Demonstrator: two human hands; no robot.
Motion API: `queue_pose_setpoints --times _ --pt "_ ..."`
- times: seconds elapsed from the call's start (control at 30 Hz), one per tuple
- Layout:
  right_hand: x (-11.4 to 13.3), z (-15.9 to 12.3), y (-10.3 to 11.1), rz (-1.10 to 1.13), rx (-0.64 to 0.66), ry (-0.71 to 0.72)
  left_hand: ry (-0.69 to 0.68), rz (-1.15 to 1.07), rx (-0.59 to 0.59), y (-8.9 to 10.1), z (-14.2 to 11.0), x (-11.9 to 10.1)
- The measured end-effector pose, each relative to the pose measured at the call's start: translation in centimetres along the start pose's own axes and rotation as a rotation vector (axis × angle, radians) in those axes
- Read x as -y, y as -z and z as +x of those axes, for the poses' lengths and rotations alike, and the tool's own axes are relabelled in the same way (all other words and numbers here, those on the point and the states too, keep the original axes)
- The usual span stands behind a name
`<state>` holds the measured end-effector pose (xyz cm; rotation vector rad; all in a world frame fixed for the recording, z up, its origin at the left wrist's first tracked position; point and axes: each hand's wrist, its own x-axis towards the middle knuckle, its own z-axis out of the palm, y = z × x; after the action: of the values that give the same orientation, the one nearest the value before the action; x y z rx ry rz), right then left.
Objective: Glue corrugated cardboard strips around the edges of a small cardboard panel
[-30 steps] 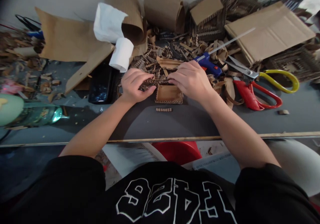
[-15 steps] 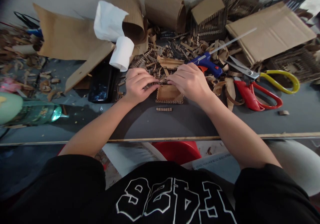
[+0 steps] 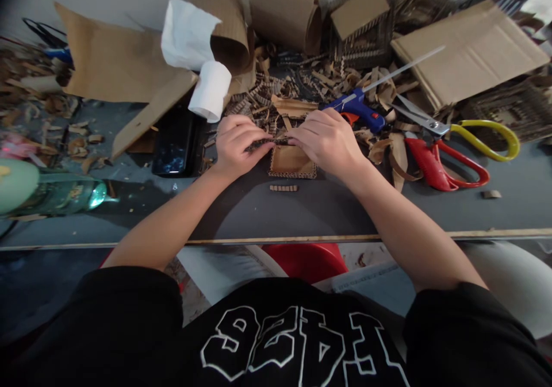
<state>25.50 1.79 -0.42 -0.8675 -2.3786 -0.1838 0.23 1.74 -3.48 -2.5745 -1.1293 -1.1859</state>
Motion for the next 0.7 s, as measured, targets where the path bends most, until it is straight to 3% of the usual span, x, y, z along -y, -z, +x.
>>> queue_pose_setpoints --times 0.37,0.7 --pt "0.17 0.08 -0.12 -0.050 -0.056 0.006 -0.043 0.034 -0.016 -0.01 0.03 0.01" --pt "0.54 0.16 -0.12 -0.029 -0.023 0.003 -0.022 0.008 -0.014 0.05 0.22 -0.29"
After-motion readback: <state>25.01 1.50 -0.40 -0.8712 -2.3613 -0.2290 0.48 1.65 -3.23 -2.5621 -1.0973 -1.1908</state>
